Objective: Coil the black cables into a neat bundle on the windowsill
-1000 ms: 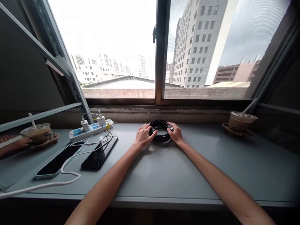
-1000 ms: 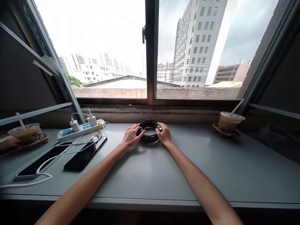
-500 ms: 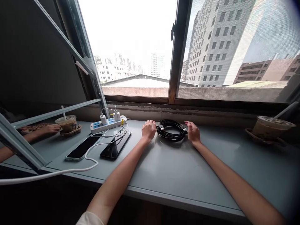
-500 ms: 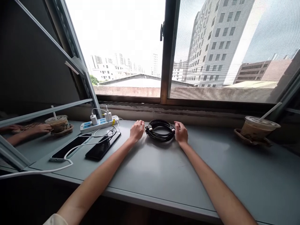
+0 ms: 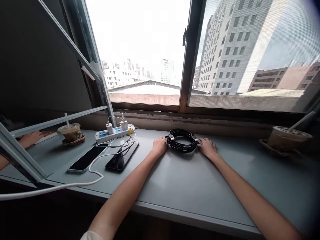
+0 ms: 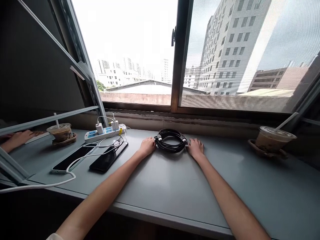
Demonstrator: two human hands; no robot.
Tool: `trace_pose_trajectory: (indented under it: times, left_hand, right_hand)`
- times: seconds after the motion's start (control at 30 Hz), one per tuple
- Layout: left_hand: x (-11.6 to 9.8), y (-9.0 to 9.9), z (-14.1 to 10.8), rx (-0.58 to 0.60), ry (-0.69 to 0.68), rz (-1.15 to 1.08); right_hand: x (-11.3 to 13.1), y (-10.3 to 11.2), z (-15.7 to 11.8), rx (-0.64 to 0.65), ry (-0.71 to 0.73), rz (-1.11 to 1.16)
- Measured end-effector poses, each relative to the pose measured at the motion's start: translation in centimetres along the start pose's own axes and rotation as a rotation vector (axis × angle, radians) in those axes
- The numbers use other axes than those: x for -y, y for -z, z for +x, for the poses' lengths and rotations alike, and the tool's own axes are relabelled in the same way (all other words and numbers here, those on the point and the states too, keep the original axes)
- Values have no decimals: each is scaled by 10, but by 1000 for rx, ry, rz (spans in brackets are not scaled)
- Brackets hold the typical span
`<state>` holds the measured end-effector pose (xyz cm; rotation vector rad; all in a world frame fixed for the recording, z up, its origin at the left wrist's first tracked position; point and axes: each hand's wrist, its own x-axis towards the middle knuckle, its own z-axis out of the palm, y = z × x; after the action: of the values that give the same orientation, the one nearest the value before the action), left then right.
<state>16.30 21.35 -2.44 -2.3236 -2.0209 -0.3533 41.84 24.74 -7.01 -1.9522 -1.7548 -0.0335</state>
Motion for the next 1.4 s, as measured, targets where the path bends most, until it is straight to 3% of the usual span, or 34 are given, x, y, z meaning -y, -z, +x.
trace_pose_trajectory:
  times: [0.2,0.47,1.4]
  left_hand:
    - [-3,9,-1,29,-49,72]
    - [-4,16,3,44,-77,146]
    - [-2,5,4,41,-53,159]
  right_hand:
    - [14,18,-6,43,-9,-104]
    - [19,25,-4,61,-17,-149]
    - [16,25,-5,132,-25,-155]
